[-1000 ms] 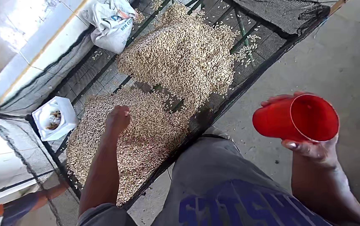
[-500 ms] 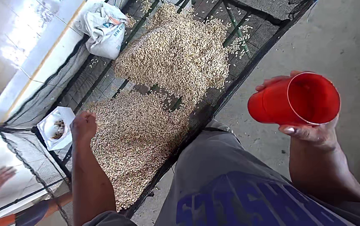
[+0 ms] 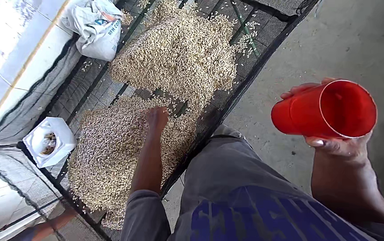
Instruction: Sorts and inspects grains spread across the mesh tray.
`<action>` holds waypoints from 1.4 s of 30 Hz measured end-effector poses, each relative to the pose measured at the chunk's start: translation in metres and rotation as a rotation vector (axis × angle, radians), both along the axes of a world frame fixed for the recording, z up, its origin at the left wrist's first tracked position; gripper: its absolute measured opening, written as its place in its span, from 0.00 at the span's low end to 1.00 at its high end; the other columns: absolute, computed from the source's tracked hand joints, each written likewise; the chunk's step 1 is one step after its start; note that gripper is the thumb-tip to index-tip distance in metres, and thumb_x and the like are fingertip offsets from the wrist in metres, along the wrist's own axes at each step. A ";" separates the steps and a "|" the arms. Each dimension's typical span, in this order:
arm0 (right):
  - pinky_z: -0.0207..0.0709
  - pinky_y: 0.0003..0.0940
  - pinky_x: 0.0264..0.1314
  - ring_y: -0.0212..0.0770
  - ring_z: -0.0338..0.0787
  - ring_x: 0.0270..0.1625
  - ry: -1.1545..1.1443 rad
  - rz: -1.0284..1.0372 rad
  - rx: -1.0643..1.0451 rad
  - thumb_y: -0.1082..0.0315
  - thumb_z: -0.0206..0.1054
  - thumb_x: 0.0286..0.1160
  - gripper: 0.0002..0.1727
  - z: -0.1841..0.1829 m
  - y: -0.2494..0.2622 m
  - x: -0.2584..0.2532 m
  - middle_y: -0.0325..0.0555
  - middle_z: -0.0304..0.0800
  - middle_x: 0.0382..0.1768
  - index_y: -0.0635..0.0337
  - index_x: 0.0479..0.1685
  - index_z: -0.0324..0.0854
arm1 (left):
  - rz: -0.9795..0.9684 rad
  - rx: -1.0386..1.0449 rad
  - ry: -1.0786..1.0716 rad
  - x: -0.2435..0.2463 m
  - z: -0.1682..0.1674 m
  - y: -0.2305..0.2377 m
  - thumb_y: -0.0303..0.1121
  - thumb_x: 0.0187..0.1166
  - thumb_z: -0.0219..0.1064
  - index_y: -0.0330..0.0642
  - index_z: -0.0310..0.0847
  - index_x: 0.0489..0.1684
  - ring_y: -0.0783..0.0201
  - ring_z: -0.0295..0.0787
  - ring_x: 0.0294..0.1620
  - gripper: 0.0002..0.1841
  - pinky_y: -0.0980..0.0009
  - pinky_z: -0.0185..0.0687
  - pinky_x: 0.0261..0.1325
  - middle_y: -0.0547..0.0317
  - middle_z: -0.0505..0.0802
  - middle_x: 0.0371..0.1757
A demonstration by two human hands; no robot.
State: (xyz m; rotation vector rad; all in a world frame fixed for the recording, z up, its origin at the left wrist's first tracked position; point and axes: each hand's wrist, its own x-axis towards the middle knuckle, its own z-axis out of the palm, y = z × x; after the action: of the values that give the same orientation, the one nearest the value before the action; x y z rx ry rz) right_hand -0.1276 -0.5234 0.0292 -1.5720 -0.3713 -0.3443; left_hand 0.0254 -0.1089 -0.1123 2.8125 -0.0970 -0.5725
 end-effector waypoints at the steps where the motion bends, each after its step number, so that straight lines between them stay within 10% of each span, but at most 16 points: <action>1: 0.79 0.53 0.78 0.53 0.83 0.75 0.010 -0.013 -0.010 0.43 0.84 0.55 0.55 0.001 -0.001 -0.005 0.49 0.81 0.74 0.52 0.86 0.59 | -0.028 -0.019 0.011 0.005 -0.016 -0.009 0.34 0.86 0.61 0.43 0.89 0.64 0.36 0.83 0.70 0.15 0.34 0.73 0.73 0.39 0.90 0.63; 14: 0.79 0.51 0.78 0.53 0.83 0.75 0.071 -0.102 -0.031 0.44 0.85 0.55 0.54 0.011 -0.001 -0.037 0.48 0.83 0.74 0.49 0.86 0.61 | -0.052 -0.016 0.175 0.038 -0.056 -0.037 0.30 0.87 0.58 0.33 0.84 0.59 0.35 0.80 0.73 0.13 0.36 0.74 0.74 0.33 0.85 0.68; 20: 0.79 0.51 0.79 0.54 0.83 0.75 0.028 0.027 0.018 0.46 0.85 0.56 0.54 0.013 0.015 -0.009 0.49 0.82 0.74 0.50 0.87 0.60 | 0.465 -0.893 0.148 0.024 -0.007 -0.009 0.24 0.86 0.60 0.31 0.80 0.57 0.65 0.88 0.41 0.09 0.67 0.87 0.48 0.51 0.90 0.47; 24: 0.78 0.49 0.79 0.51 0.84 0.74 0.014 0.119 0.009 0.43 0.84 0.55 0.54 0.009 0.029 0.014 0.46 0.83 0.73 0.50 0.86 0.61 | 0.511 -1.171 0.023 0.003 0.034 0.018 0.17 0.81 0.59 0.32 0.81 0.54 0.67 0.90 0.42 0.10 0.67 0.89 0.50 0.56 0.92 0.47; 34: 0.73 0.47 0.83 0.46 0.80 0.79 -0.046 0.395 0.036 0.42 0.82 0.56 0.54 -0.007 0.059 0.071 0.39 0.79 0.77 0.45 0.88 0.60 | 0.545 -0.599 0.088 -0.070 0.094 0.132 0.33 0.92 0.55 0.37 0.81 0.64 0.67 0.82 0.31 0.14 0.68 0.82 0.39 0.53 0.89 0.41; 39: 0.73 0.45 0.83 0.45 0.80 0.79 -0.044 0.411 0.074 0.43 0.85 0.52 0.55 -0.006 0.062 0.083 0.38 0.79 0.77 0.47 0.86 0.62 | 1.101 -0.677 -0.394 -0.075 0.109 0.249 0.40 0.93 0.52 0.29 0.74 0.74 0.53 0.92 0.48 0.23 0.55 0.89 0.55 0.37 0.90 0.57; 42: 0.73 0.45 0.83 0.45 0.80 0.78 -0.043 0.409 0.110 0.44 0.87 0.50 0.55 -0.006 0.062 0.084 0.40 0.80 0.76 0.49 0.84 0.63 | 1.395 -0.967 -0.720 -0.074 0.115 0.301 0.46 0.94 0.49 0.35 0.61 0.85 0.45 0.83 0.71 0.29 0.50 0.85 0.66 0.34 0.73 0.81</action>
State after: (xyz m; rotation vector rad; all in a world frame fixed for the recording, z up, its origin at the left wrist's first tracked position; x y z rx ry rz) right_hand -0.0432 -0.4614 0.0230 -1.3444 -0.6820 -0.0793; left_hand -0.0491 0.1919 0.0025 1.4214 1.0224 0.6449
